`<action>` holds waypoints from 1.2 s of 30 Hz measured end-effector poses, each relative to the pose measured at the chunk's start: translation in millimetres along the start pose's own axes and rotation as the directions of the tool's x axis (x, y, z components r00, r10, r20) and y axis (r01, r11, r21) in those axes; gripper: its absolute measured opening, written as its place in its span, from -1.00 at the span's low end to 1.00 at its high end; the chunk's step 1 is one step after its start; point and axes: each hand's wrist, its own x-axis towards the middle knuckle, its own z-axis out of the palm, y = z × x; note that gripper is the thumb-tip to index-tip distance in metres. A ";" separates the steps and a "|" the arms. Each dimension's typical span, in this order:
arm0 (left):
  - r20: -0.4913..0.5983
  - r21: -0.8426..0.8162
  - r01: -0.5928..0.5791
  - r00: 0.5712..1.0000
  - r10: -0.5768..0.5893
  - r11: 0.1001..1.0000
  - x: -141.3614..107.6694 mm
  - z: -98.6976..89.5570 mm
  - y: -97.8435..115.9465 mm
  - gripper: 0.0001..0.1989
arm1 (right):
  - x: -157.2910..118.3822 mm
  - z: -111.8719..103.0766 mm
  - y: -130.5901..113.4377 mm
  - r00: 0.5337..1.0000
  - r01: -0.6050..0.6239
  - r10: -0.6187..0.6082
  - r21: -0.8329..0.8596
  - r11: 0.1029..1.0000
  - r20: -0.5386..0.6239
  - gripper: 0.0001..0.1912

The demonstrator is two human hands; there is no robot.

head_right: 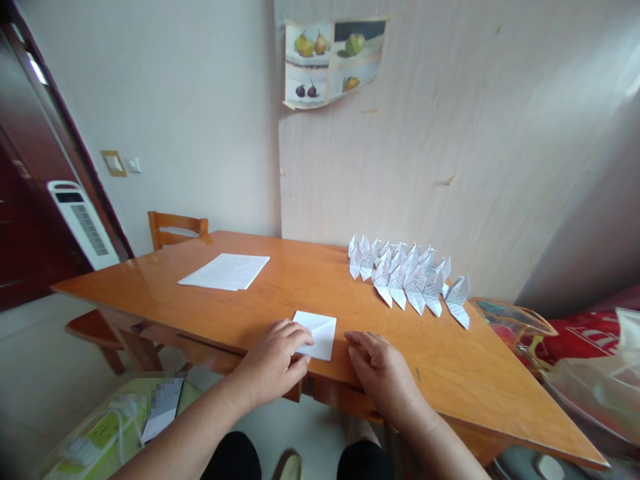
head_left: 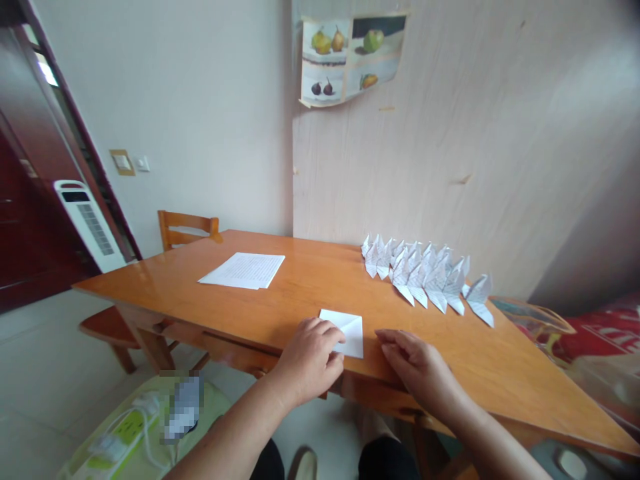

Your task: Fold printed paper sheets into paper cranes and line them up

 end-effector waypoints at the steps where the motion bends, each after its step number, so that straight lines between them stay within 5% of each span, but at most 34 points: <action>1: -0.014 -0.007 0.002 1.000 -0.002 1.000 0.2 2.8 3.2 -0.78 | 1.0 1.0 -0.3 1.000 0.030 -0.030 -0.027 0.999 0.007 -0.68; 15: -0.050 -0.227 0.062 0.996 -0.075 0.972 -1.1 13.2 -11.5 -0.62 | 14.1 6.7 -9.4 0.976 0.201 -0.176 -0.216 0.956 0.131 -0.59; 36: -0.042 -0.304 0.052 0.997 -0.068 0.951 1.2 10.1 -16.5 -0.90 | 16.0 4.3 -11.1 0.971 0.196 -0.176 -0.117 0.974 0.161 -0.61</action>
